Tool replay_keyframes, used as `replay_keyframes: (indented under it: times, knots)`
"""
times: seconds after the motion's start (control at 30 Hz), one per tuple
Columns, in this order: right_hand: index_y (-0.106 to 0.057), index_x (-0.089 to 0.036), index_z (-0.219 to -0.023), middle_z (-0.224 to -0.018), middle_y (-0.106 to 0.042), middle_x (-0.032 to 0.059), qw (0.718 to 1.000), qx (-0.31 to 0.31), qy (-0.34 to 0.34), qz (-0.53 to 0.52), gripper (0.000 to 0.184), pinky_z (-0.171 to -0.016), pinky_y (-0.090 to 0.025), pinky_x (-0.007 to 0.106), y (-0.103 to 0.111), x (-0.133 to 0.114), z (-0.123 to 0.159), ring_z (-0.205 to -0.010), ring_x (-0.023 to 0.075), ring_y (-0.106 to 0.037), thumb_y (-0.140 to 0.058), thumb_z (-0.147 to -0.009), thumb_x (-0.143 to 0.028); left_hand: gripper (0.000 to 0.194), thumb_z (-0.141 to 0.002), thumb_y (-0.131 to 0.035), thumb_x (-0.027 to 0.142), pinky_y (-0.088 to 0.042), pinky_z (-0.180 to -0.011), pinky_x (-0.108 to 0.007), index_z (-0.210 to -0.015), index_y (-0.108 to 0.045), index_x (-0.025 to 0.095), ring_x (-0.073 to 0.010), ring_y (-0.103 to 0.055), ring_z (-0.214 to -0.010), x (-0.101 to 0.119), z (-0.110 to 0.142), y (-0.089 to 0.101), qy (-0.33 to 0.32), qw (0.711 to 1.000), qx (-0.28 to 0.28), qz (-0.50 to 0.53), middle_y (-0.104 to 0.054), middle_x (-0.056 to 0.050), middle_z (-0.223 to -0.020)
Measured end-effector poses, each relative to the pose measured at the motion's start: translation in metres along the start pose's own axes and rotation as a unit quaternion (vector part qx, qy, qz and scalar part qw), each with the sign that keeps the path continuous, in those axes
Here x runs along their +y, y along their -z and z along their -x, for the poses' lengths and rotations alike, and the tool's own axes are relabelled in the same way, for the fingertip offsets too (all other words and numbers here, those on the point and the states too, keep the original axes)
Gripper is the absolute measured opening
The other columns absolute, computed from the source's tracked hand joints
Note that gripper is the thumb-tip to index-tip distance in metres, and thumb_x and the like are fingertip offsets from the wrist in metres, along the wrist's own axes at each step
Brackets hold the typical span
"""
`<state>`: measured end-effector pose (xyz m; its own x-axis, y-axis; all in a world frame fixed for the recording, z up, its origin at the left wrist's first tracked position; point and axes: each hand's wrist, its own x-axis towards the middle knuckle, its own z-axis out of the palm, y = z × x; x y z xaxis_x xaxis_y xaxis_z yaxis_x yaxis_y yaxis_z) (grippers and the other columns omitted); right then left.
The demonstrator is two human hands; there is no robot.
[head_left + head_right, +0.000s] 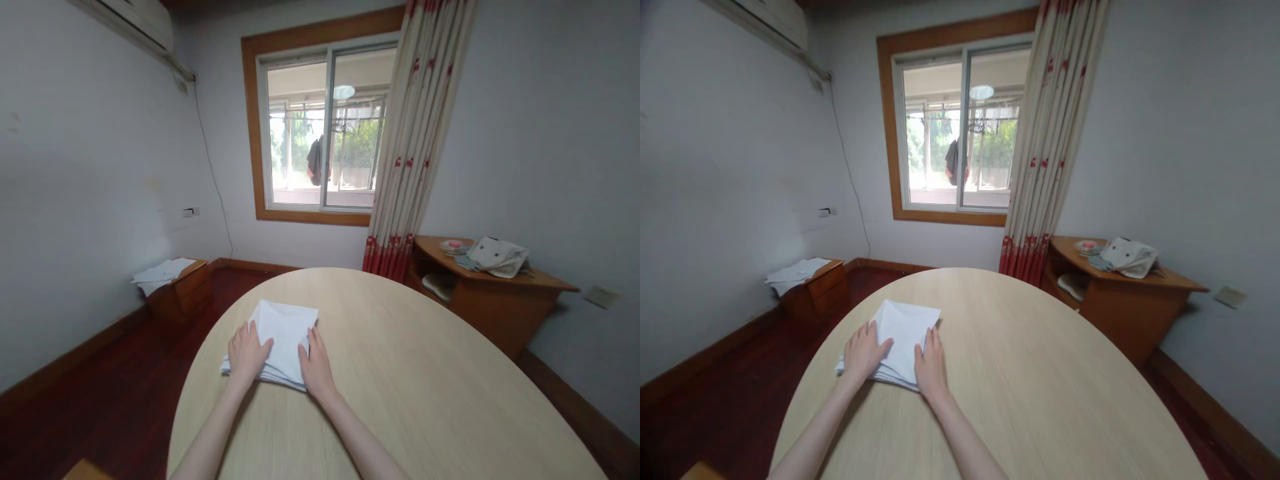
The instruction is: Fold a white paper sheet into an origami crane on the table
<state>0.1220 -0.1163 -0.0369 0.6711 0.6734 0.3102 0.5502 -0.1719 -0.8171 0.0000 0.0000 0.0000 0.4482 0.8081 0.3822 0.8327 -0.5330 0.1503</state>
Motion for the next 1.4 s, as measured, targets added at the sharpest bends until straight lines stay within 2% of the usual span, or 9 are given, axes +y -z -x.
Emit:
replay_keyframes:
  times: [0.17, 0.27, 0.4, 0.53, 0.67, 0.8, 1.1, 1.27, 1.4]
  knots:
    - [-0.035, 0.001, -0.142, -0.151, -0.031, 0.0193, 1.000, -0.009, 0.019, 0.019, 0.061, -0.115, -0.024, 0.042, -0.020, 0.000, 0.000, -0.141, 0.0274, -0.026, -0.040, -0.085, -0.019, 0.064, -0.082, -0.059, 0.036, -0.039, -0.096, -0.041, -0.135, -0.042, 0.003, -0.0352, -0.050, -0.121, -0.020, -0.005, -0.008, -0.008, 1.000, 0.004, -0.005, -0.051, -0.025, -0.134]
    - [-0.033, -0.001, -0.144, -0.152, -0.029, 0.0180, 0.999, -0.009, 0.035, 0.029, 0.061, -0.115, -0.025, 0.044, -0.026, 0.002, -0.001, -0.141, 0.0274, -0.025, -0.039, -0.085, -0.017, 0.063, -0.083, -0.059, 0.034, -0.036, -0.100, -0.041, -0.134, -0.042, 0.001, -0.0344, -0.049, -0.123, -0.026, -0.007, -0.009, -0.025, 0.999, 0.025, -0.003, -0.050, -0.026, -0.135]
    - [-0.032, -0.008, -0.146, -0.154, -0.025, 0.0152, 0.998, -0.006, 0.058, 0.040, 0.059, -0.113, -0.024, 0.051, -0.025, 0.005, 0.000, -0.142, 0.0293, -0.023, -0.037, -0.088, -0.018, 0.050, -0.086, -0.054, 0.023, -0.033, -0.103, -0.044, -0.133, -0.047, 0.010, -0.0314, -0.049, -0.122, -0.026, -0.003, -0.007, -0.057, 0.996, 0.064, 0.004, -0.053, -0.019, -0.135]
    - [-0.039, -0.009, -0.143, -0.153, -0.030, 0.0148, 0.996, -0.008, 0.079, 0.052, 0.055, -0.113, -0.025, 0.051, -0.019, 0.005, 0.004, -0.142, 0.0299, -0.023, -0.038, -0.089, -0.019, 0.037, -0.087, -0.047, 0.015, -0.028, -0.107, -0.048, -0.121, -0.060, 0.018, -0.0295, -0.055, -0.114, -0.024, 0.001, -0.001, -0.090, 0.991, 0.099, 0.017, -0.061, -0.013, -0.126]
    - [-0.045, -0.011, -0.140, -0.151, -0.034, 0.0110, 0.993, -0.004, 0.105, 0.059, 0.053, -0.115, -0.023, 0.048, -0.015, -0.001, 0.006, -0.142, 0.0272, -0.024, -0.041, -0.087, -0.016, 0.035, -0.085, -0.044, 0.011, -0.036, -0.101, -0.046, -0.112, -0.066, 0.018, -0.0289, -0.061, -0.102, -0.023, 0.002, 0.005, -0.101, 0.986, 0.132, 0.036, -0.067, -0.011, -0.114]
    - [-0.042, -0.010, -0.141, -0.149, -0.038, 0.0110, 0.990, 0.003, 0.133, 0.057, 0.057, -0.115, -0.025, 0.046, -0.012, -0.004, 0.006, -0.140, 0.0254, -0.028, -0.039, -0.085, -0.012, 0.038, -0.083, -0.043, 0.008, -0.046, -0.088, -0.040, -0.110, -0.067, 0.018, -0.0288, -0.062, -0.097, -0.026, 0.002, 0.008, -0.092, 0.980, 0.164, 0.060, -0.068, -0.011, -0.112]
    - [-0.034, -0.017, -0.146, -0.153, -0.032, 0.0071, 0.985, 0.029, 0.166, -0.023, 0.065, -0.115, -0.028, 0.043, -0.013, -0.001, 0.007, -0.140, 0.0193, -0.028, -0.035, -0.082, -0.006, 0.040, -0.088, -0.036, 0.010, -0.050, -0.080, -0.031, -0.113, -0.065, 0.019, -0.0244, -0.063, -0.099, -0.023, 0.007, 0.018, -0.102, 0.959, 0.232, 0.129, -0.068, -0.010, -0.112]
    - [-0.049, -0.018, -0.137, -0.154, -0.029, 0.0066, 0.983, 0.064, 0.160, -0.056, 0.056, -0.113, -0.032, 0.040, 0.003, -0.011, 0.007, -0.140, 0.0200, -0.029, -0.032, -0.085, -0.008, 0.036, -0.091, -0.036, 0.016, -0.050, -0.084, -0.033, -0.111, -0.066, 0.022, -0.0240, -0.064, -0.096, -0.013, 0.010, 0.038, -0.135, 0.923, 0.290, 0.214, -0.069, -0.009, -0.106]
    - [-0.054, -0.023, -0.133, -0.153, -0.030, 0.0050, 0.983, 0.077, 0.153, -0.065, 0.049, -0.110, -0.034, 0.039, 0.037, -0.013, 0.011, -0.139, 0.0210, -0.032, -0.036, -0.089, -0.015, 0.031, -0.090, -0.040, 0.020, -0.049, -0.088, -0.036, -0.106, -0.067, 0.022, -0.0244, -0.064, -0.097, 0.007, 0.016, 0.060, -0.152, 0.897, 0.286, 0.302, -0.069, -0.008, -0.106]
